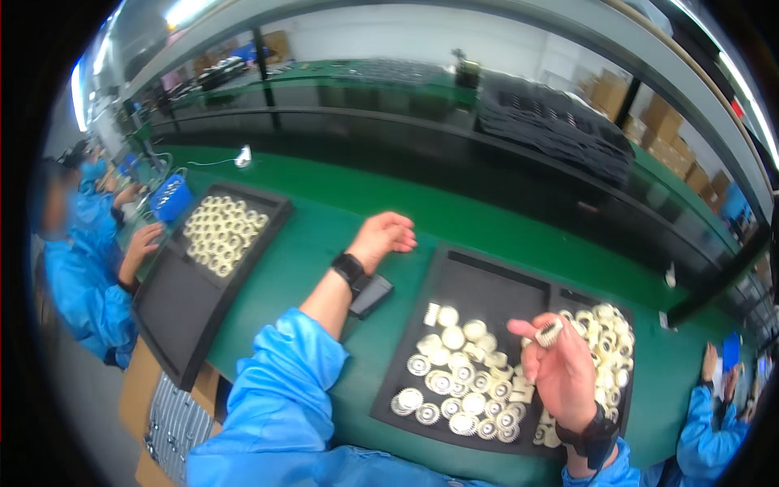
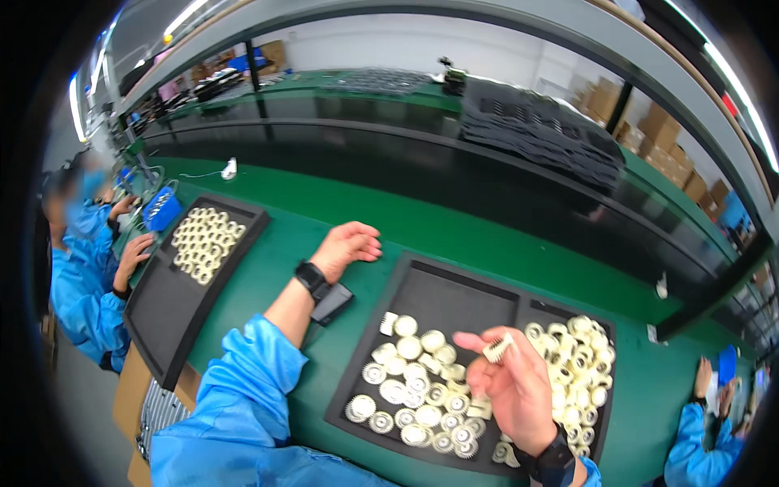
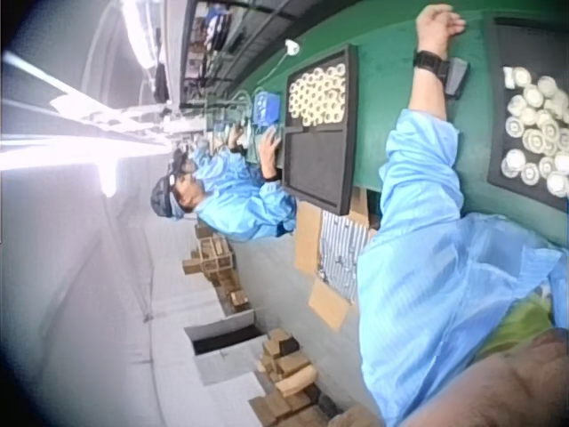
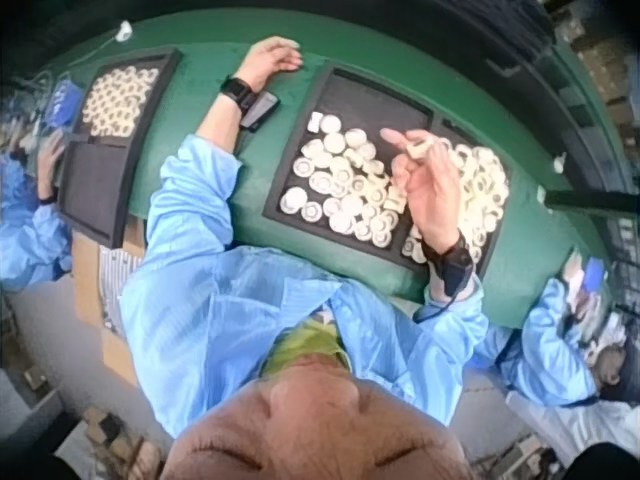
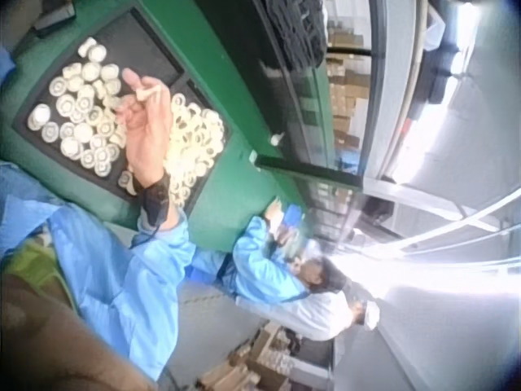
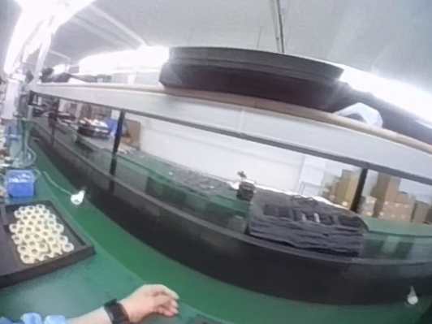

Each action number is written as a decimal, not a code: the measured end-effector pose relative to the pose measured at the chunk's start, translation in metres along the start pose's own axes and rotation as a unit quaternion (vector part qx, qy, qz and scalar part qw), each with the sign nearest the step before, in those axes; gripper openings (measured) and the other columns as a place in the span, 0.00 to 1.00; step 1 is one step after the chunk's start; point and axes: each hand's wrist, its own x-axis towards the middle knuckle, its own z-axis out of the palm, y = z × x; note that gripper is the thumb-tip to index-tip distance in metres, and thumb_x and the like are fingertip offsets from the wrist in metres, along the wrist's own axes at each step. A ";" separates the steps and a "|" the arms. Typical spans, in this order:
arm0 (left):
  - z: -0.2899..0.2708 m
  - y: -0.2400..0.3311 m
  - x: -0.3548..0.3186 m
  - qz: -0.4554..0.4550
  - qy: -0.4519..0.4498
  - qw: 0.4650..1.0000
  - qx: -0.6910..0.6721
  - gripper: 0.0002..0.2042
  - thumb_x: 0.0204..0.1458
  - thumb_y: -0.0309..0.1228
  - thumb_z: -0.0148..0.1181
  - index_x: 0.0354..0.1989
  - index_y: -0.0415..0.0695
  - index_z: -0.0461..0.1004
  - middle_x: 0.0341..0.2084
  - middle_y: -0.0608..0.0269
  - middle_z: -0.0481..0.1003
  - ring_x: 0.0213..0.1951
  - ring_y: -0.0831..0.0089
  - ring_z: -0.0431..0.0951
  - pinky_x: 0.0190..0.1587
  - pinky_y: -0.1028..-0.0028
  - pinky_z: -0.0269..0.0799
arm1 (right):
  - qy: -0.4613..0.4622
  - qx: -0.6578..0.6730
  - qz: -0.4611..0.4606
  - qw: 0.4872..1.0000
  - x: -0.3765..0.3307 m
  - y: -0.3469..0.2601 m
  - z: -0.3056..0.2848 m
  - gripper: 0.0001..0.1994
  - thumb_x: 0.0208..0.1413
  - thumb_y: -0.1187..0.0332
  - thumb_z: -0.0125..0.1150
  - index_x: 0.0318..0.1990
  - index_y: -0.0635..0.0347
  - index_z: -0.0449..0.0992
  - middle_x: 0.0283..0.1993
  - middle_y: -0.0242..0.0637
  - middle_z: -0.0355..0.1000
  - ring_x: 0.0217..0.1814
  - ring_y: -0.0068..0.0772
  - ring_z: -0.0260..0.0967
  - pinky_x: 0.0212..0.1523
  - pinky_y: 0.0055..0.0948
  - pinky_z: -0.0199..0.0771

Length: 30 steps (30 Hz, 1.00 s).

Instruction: Assembling small white plastic gear-like components into sub-assemblies on a manufacturing line.

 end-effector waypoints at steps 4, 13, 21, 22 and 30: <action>-0.006 0.002 -0.003 0.002 0.004 1.000 0.020 0.08 0.58 0.26 0.51 0.43 0.37 0.71 0.33 0.59 0.75 0.35 0.72 0.78 0.40 0.75 0.77 | 0.018 0.078 0.003 0.997 0.003 0.000 0.000 0.21 0.65 0.61 0.43 0.59 0.69 0.64 0.53 0.47 0.69 0.34 0.26 0.64 0.34 0.24 0.67; 0.000 0.004 -0.002 -0.010 0.020 0.999 0.043 0.07 0.57 0.25 0.50 0.42 0.38 0.71 0.32 0.60 0.75 0.34 0.74 0.78 0.40 0.77 0.77 | 0.005 0.078 0.000 0.997 0.005 -0.004 0.000 0.22 0.63 0.65 0.49 0.61 0.68 0.61 0.53 0.42 0.68 0.40 0.26 0.66 0.40 0.24 0.69; 0.003 -0.001 0.000 0.007 -0.007 1.000 0.014 0.11 0.57 0.28 0.51 0.44 0.36 0.71 0.34 0.56 0.75 0.36 0.70 0.79 0.41 0.73 0.77 | 0.052 -0.066 0.005 0.996 -0.004 -0.006 0.006 0.23 0.55 0.70 0.58 0.57 0.65 0.65 0.50 0.41 0.71 0.41 0.24 0.71 0.38 0.22 0.71; 0.001 -0.003 0.002 0.008 -0.007 1.000 0.009 0.11 0.56 0.28 0.52 0.44 0.35 0.70 0.34 0.56 0.75 0.35 0.70 0.79 0.41 0.73 0.77 | 0.049 -0.075 0.010 0.996 -0.004 -0.005 0.008 0.22 0.54 0.70 0.59 0.56 0.66 0.66 0.49 0.41 0.72 0.39 0.25 0.71 0.37 0.22 0.71; 0.005 -0.008 0.008 -0.004 0.002 1.000 -0.007 0.08 0.57 0.24 0.48 0.42 0.36 0.70 0.31 0.57 0.74 0.33 0.70 0.79 0.38 0.73 0.78 | 0.061 -0.130 -0.014 0.990 -0.007 0.001 0.017 0.20 0.52 0.67 0.59 0.51 0.68 0.69 0.41 0.43 0.73 0.27 0.25 0.67 0.26 0.20 0.67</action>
